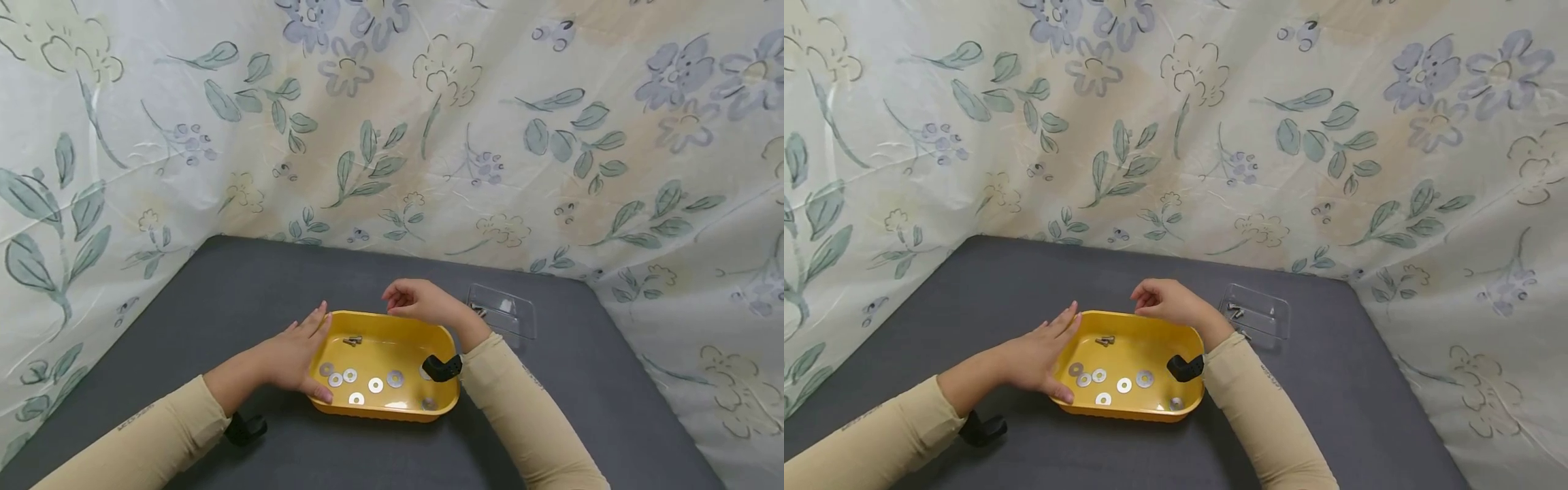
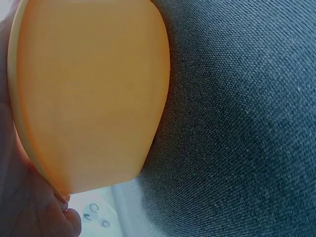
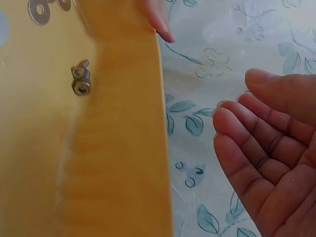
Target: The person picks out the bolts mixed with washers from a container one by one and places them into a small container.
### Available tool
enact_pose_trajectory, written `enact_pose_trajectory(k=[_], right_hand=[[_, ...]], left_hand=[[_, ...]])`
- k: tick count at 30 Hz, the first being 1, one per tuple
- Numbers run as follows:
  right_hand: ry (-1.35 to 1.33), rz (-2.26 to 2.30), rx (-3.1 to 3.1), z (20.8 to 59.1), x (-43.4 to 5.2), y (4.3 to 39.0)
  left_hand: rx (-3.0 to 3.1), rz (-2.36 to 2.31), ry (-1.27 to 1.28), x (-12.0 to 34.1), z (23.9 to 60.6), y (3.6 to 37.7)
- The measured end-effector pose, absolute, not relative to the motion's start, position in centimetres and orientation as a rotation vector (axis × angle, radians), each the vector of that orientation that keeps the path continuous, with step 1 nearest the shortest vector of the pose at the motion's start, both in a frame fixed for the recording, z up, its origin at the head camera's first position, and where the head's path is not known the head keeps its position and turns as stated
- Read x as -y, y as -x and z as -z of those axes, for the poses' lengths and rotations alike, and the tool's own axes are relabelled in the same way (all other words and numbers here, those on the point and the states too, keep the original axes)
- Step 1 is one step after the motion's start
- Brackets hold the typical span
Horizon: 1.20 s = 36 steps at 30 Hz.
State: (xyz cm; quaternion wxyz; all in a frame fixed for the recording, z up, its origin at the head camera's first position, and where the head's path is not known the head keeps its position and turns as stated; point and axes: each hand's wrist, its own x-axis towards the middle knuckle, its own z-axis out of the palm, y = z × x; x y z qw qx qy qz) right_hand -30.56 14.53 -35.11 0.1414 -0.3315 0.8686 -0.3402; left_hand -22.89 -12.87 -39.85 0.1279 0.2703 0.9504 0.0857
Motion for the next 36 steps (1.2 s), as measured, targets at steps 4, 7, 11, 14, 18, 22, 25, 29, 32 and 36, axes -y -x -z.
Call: enact_pose_trajectory(k=[4, 7, 11, 14, 18, 22, 25, 29, 32, 36], right_hand=[[0.961, 0.963, -2.496, 35.5, -14.0, 30.6], [0.962, 0.946, -2.487, 35.7, -13.6, 30.5], [0.967, 0.916, -2.481, 35.8, -13.3, 30.1], [0.990, 0.888, -2.480, 36.1, -13.3, 30.0], [1.022, 0.856, -2.460, 36.4, -12.9, 29.9], [1.035, 0.832, -2.439, 36.6, -12.3, 29.9], [1.046, 0.822, -2.435, 36.9, -12.0, 29.9], [1.049, 0.816, -2.412, 37.3, -11.8, 29.9], [1.045, 0.799, -2.383, 37.7, -11.7, 29.8], [1.050, 0.747, -2.366, 38.0, -11.6, 29.7]], left_hand=[[-2.767, -0.263, -0.798, 12.7, 39.7, 22.8], [-2.770, -0.269, -0.803, 12.6, 39.6, 22.7], [-2.770, -0.273, -0.807, 12.5, 39.6, 22.7], [-2.770, -0.274, -0.816, 12.3, 39.7, 22.8], [-2.777, -0.278, -0.828, 12.4, 40.0, 22.8], [-2.788, -0.294, -0.832, 12.6, 40.2, 22.7], [-2.792, -0.311, -0.836, 12.7, 40.2, 22.7], [-2.789, -0.324, -0.846, 12.7, 40.2, 22.6], [-2.783, -0.327, -0.847, 12.5, 40.0, 22.6], [-2.774, -0.329, -0.847, 12.4, 39.9, 22.5]])
